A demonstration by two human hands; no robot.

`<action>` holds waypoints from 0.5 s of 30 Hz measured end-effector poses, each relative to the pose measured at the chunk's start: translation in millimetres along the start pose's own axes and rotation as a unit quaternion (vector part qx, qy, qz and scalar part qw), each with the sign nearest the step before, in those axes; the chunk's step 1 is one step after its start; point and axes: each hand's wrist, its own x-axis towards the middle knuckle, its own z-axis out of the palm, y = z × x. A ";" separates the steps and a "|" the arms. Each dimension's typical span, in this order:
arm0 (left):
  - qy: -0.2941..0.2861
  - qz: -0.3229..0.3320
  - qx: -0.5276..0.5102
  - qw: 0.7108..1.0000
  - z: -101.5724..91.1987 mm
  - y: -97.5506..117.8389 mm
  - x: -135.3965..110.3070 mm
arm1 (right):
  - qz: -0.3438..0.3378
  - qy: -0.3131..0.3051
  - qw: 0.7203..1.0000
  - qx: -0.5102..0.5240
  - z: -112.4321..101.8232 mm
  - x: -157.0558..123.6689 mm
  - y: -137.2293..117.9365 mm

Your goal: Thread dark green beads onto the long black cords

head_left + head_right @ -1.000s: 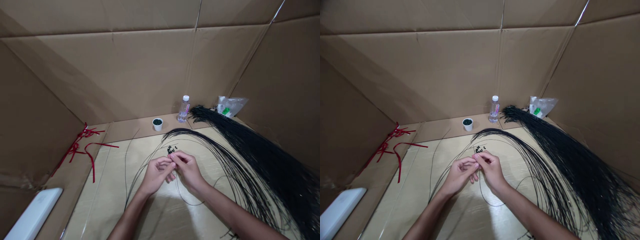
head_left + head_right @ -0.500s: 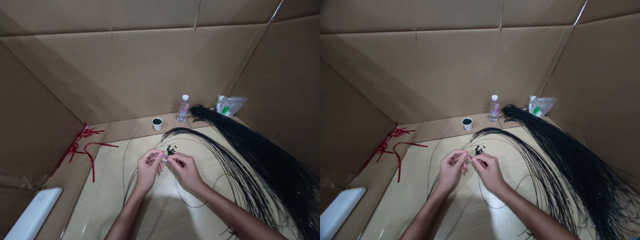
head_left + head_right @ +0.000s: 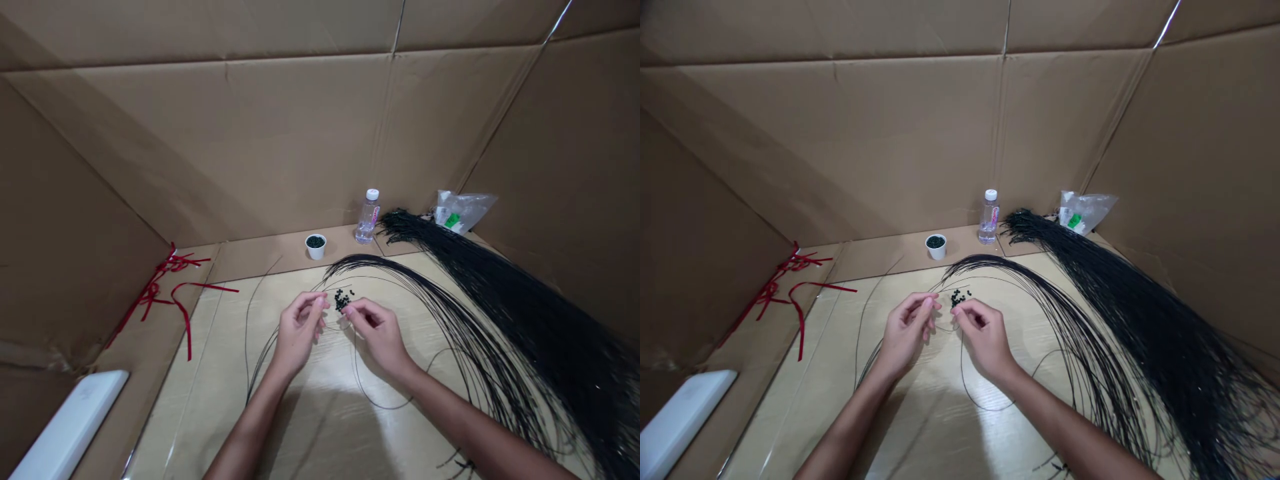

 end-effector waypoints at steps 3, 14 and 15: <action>-0.043 0.034 0.147 0.988 3.0 -0.4 3.7 | 0.016 0.078 0.994 0.071 -1.9 5.0 -3.1; -0.064 0.111 0.335 0.934 -1.2 -3.0 6.4 | 0.069 0.053 0.978 0.188 -14.3 10.9 -6.1; -0.050 0.113 0.342 0.931 -6.5 -4.7 7.4 | 0.066 0.043 0.978 0.192 -16.4 11.8 -9.0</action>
